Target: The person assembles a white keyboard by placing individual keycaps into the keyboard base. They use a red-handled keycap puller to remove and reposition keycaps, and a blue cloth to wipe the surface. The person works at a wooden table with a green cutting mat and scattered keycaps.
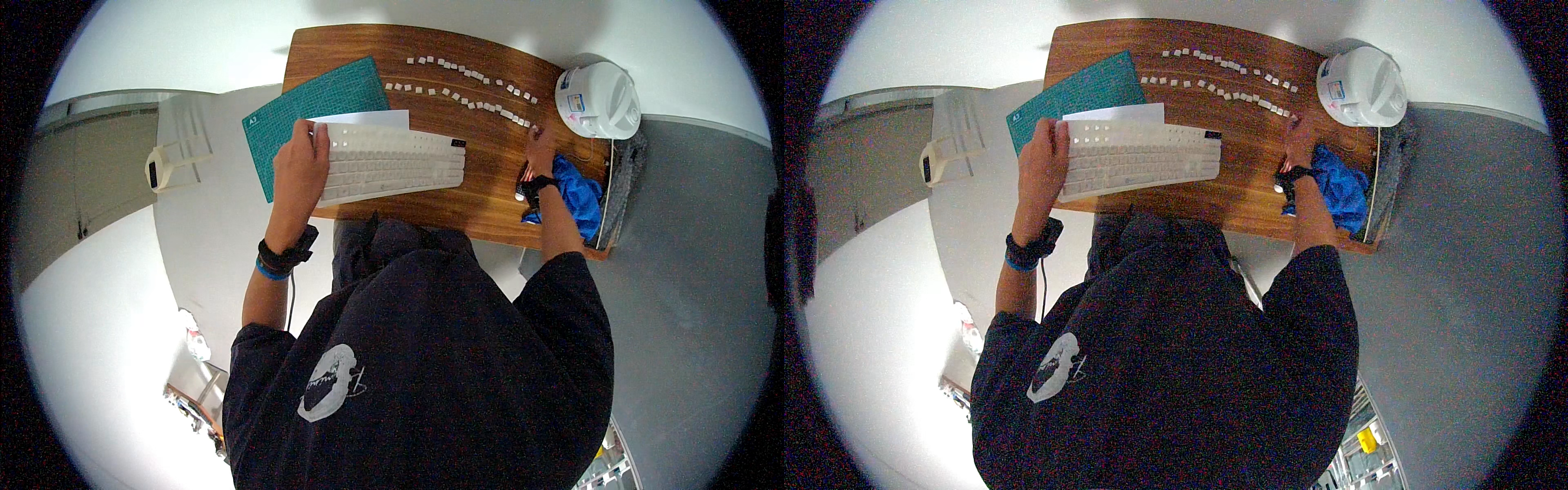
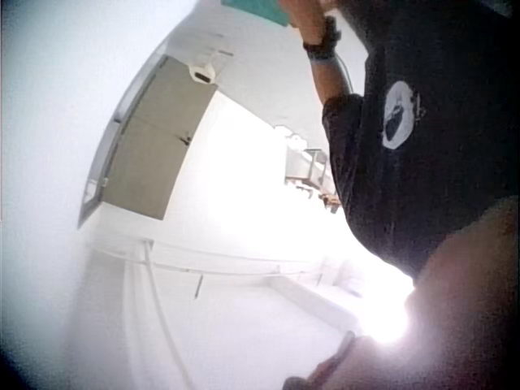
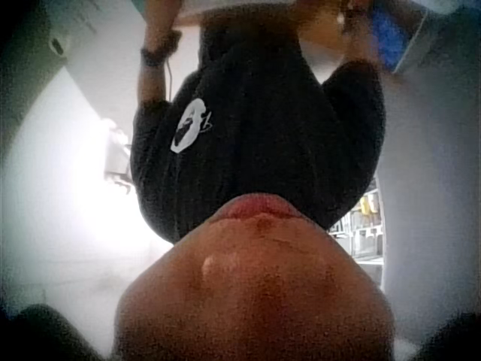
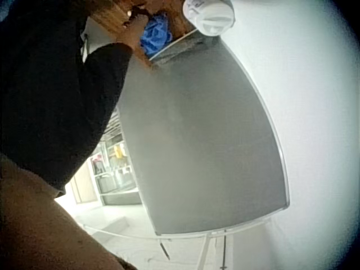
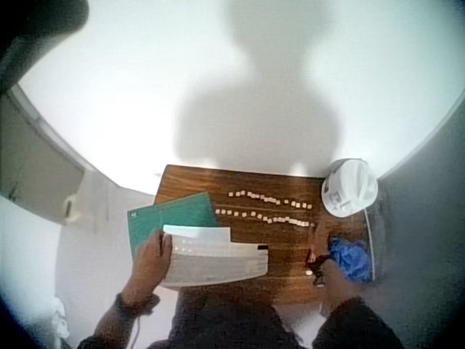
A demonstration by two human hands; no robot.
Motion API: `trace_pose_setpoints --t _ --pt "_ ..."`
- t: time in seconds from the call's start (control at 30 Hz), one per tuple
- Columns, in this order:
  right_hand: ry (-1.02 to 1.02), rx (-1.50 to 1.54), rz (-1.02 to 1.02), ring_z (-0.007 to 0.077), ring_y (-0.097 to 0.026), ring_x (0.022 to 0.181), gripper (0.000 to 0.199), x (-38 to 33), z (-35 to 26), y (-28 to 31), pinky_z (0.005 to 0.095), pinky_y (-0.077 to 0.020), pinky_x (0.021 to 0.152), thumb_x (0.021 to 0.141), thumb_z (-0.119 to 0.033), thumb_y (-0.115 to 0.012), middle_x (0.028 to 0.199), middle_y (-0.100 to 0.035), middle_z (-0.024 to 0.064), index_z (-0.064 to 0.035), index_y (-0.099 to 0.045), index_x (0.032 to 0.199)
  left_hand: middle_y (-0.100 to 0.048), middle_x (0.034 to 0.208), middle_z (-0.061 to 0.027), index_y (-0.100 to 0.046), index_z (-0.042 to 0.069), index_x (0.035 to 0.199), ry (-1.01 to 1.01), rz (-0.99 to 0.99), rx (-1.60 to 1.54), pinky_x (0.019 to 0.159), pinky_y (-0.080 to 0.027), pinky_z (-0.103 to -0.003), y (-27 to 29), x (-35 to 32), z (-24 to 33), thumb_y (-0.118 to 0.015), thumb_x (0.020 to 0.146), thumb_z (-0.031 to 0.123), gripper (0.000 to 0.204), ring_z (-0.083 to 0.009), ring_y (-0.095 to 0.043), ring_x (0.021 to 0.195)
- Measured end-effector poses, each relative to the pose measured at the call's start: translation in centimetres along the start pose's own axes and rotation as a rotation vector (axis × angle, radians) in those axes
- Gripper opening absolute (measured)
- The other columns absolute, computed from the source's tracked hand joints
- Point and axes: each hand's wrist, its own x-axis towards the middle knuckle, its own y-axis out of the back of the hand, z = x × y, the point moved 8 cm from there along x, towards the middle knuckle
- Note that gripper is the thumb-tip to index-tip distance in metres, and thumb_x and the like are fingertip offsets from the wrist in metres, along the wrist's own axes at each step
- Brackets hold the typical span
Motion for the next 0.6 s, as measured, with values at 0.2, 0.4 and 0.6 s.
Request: trace_pose_setpoints --t 0.2,0.4,0.6 --pt "0.231 -0.186 -0.019 0.0452 -0.057 0.101 0.028 1.1 1.8 0.3 0.0504 -0.0470 0.087 0.091 -0.011 -0.062 0.106 -0.061 0.0269 -0.0002 -0.055 0.116 -0.068 0.081 -0.0220 -0.056 0.001 0.100 0.002 -0.033 0.000 0.061 -0.053 -0.046 -0.6 0.7 -0.1 -0.050 0.103 0.027 0.027 -0.0381 -0.068 0.071" --pt "0.134 -0.100 -0.119 0.0417 -0.058 0.100 0.026 1.7 2.1 -0.5 0.0489 -0.0477 0.086 0.088 -0.005 -0.062 0.105 -0.063 0.0223 -0.0042 -0.059 0.114 -0.069 0.083 -0.0215 -0.056 0.001 0.104 -0.033 -0.016 0.015 0.060 -0.054 -0.044 -0.7 0.8 0.0 -0.049 0.104 0.029 0.029 -0.0359 -0.069 0.071" --pt "0.136 -0.153 -0.142 0.0410 -0.059 0.099 0.032 1.9 3.2 -1.1 0.0502 -0.0471 0.082 0.087 -0.003 -0.063 0.104 -0.063 0.0213 -0.0059 -0.059 0.119 -0.069 0.082 -0.0204 -0.056 0.001 0.104 -0.007 -0.051 0.014 0.055 -0.054 -0.041 -0.7 1.0 0.3 -0.048 0.105 0.027 0.027 -0.0316 -0.070 0.068"
